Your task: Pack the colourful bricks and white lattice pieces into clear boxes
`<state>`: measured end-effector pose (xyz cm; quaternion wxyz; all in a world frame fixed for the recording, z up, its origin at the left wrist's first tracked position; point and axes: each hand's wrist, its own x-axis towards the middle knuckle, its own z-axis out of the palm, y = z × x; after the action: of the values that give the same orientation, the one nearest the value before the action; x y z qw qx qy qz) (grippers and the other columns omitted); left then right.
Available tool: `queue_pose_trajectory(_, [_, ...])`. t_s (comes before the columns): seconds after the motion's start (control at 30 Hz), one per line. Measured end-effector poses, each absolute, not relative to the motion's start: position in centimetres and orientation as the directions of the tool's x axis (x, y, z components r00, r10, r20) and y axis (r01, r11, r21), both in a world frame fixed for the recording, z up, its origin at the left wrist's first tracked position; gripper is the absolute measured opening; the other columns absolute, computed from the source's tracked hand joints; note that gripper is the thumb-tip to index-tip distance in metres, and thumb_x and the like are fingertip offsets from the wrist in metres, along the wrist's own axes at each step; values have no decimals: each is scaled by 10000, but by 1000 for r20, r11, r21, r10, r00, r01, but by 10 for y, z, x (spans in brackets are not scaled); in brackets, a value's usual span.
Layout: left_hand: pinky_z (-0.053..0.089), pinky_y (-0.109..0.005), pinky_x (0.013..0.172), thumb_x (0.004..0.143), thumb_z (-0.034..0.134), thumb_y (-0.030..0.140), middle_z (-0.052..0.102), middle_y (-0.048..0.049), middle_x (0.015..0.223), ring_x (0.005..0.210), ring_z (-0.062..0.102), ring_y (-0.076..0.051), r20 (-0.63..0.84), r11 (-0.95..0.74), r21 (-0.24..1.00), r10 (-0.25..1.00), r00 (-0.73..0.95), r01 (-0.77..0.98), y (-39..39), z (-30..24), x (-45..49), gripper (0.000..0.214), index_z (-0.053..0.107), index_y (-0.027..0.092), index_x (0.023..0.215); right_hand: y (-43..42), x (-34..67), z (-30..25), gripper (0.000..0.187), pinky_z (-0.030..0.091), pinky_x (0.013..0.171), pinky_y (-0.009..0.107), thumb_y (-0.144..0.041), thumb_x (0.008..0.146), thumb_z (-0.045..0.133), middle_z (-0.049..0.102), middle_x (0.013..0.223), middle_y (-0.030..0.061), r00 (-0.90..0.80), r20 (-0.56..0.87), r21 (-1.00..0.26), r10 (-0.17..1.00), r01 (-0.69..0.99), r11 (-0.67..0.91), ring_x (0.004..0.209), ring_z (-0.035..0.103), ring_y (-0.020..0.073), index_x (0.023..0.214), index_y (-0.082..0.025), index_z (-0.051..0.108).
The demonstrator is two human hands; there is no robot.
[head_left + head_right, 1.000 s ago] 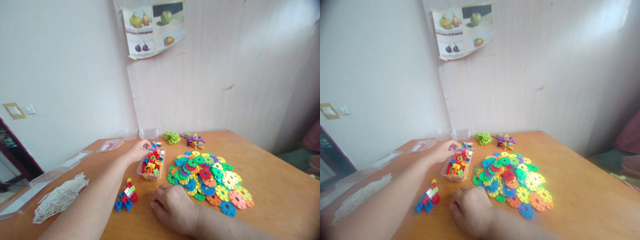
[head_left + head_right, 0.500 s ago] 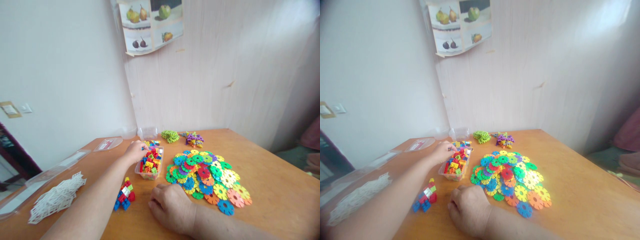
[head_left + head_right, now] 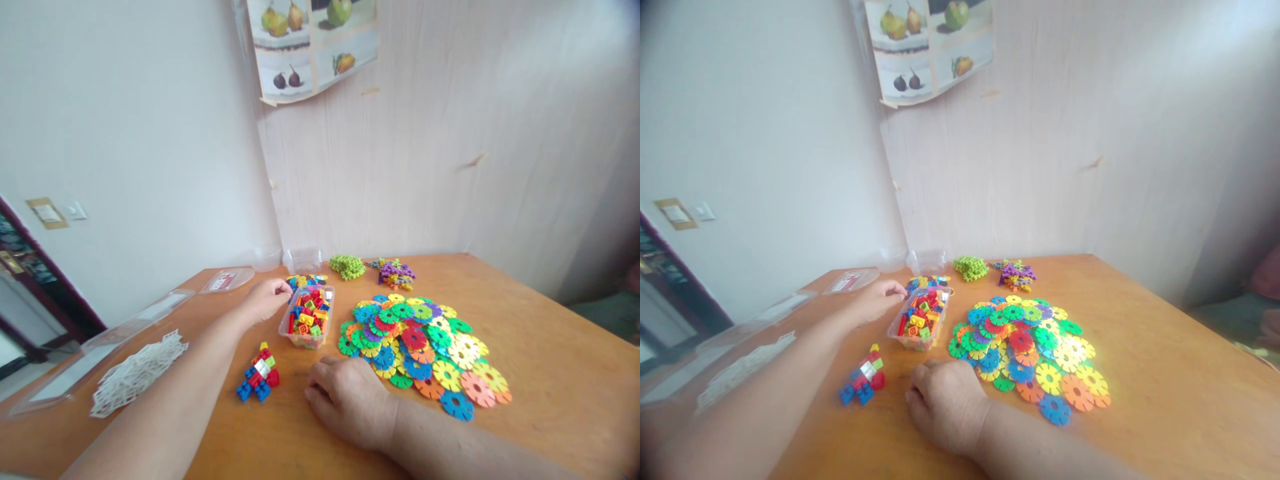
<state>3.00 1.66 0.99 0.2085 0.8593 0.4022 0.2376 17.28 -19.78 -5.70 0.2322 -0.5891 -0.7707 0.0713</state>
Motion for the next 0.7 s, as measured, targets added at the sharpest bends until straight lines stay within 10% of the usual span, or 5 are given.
queue_pose_trajectory(0.43, [295, -235, 476, 619, 610, 374, 588, 19, 540, 488, 476, -134, -263, -407, 405, 806, 530, 819, -3, -1, -26, 176, 606, 198, 638, -199, 173, -55, 203, 387, 648, 228, -330, 925, 466, 715, 885, 22, -201, 265, -388, 943, 873, 295, 773, 651, 144, 863, -219, 624])
queue_pose_trajectory(0.7, [301, -228, 457, 576, 571, 273, 592, 17, 551, 507, 521, -147, -328, -368, 415, 792, 514, 832, 5, -11, -29, 173, 608, 198, 728, -198, 173, -56, 202, 389, 647, 227, -336, 921, 470, 716, 891, 17, -196, 264, -395, 944, 871, 292, 778, 655, 146, 867, -224, 629])
